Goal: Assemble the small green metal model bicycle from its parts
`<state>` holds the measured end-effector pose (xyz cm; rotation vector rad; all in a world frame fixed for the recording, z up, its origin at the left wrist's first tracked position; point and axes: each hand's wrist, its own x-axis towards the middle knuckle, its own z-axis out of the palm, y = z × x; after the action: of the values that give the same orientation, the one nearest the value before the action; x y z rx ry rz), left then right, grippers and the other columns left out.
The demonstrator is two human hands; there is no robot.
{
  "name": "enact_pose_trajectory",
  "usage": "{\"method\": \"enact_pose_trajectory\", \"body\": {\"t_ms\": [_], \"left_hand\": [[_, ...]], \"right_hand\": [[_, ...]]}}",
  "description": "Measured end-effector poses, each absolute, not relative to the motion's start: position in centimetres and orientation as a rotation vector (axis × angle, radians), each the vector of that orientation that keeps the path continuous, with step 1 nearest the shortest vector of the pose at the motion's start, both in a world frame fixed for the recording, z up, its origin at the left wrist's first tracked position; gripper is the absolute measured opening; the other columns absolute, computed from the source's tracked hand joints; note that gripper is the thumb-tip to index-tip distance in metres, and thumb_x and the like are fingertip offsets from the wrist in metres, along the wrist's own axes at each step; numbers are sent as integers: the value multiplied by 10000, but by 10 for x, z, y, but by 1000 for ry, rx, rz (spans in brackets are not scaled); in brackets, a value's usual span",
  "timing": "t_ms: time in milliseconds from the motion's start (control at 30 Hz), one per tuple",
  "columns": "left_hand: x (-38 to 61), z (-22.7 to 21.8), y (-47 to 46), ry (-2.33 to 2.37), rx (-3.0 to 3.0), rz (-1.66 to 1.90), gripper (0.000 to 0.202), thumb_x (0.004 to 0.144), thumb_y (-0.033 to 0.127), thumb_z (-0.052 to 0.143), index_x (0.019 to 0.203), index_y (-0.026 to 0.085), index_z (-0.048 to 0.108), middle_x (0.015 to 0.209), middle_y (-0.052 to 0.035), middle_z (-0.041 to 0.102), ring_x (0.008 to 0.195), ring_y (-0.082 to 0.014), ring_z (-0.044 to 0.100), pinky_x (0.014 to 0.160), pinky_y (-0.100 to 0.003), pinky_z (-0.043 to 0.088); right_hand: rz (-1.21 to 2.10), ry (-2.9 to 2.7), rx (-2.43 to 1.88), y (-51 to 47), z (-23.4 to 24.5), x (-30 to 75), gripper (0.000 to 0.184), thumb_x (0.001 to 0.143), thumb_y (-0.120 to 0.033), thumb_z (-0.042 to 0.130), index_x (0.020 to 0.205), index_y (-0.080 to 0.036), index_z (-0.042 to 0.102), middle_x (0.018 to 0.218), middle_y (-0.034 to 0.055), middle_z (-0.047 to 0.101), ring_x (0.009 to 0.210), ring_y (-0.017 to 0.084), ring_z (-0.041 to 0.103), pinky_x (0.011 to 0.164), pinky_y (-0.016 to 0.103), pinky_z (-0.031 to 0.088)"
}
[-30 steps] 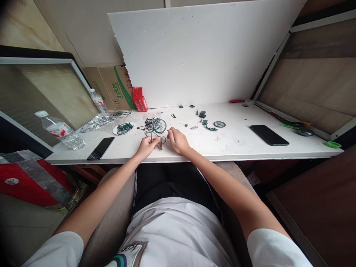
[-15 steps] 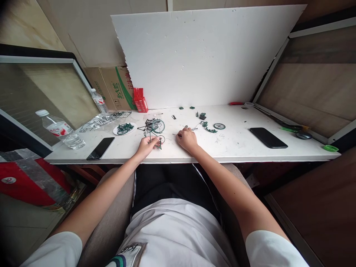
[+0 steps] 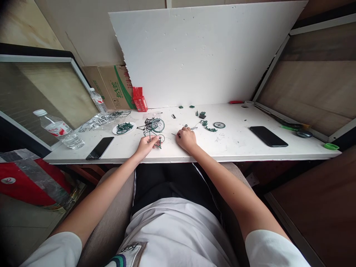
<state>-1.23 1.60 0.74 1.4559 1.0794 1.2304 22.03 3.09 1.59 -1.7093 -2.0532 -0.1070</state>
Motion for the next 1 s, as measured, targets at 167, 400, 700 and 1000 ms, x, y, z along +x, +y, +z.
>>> {"method": "enact_pose_trajectory", "body": {"t_ms": [167, 400, 700, 1000], "left_hand": [[-12, 8, 16, 1080, 1450, 1235, 580, 747, 691, 825, 881, 134, 738, 854, -114, 777, 762, -215, 749, 614, -272, 555], [-12, 5, 18, 1057, 1434, 1237, 572, 750, 676, 837, 886, 129, 736, 850, -115, 775, 751, -212, 745, 604, -277, 564], [-11, 5, 17, 1042, 1444, 1244, 527, 777, 637, 831, 862, 128, 724, 833, -122, 776, 732, -218, 749, 595, -285, 568], [-11, 7, 16, 1045, 1456, 1241, 524, 777, 635, 822, 867, 127, 732, 806, -110, 759, 737, -213, 739, 587, -279, 571]], "right_hand": [[-122, -2007, -1744, 32, 13, 219, 366, 1040, -376, 491, 1177, -138, 735, 1269, 200, 689, 1207, 356, 577, 984, 455, 482], [-36, -1913, -1892, 43, -1, 223, 741, 1034, -513, 417, 1588, -21, 376, 1695, 248, 352, 1616, 399, 194, 1282, 577, 221], [-47, -1815, -1894, 55, 12, 237, 615, 1082, -420, 343, 1578, -65, 413, 1615, 245, 461, 1578, 419, 245, 1228, 589, 304], [-56, -1915, -2005, 92, 24, 256, 455, 1058, -348, 463, 1429, -155, 643, 1389, 237, 632, 1341, 441, 430, 1072, 584, 381]]}}
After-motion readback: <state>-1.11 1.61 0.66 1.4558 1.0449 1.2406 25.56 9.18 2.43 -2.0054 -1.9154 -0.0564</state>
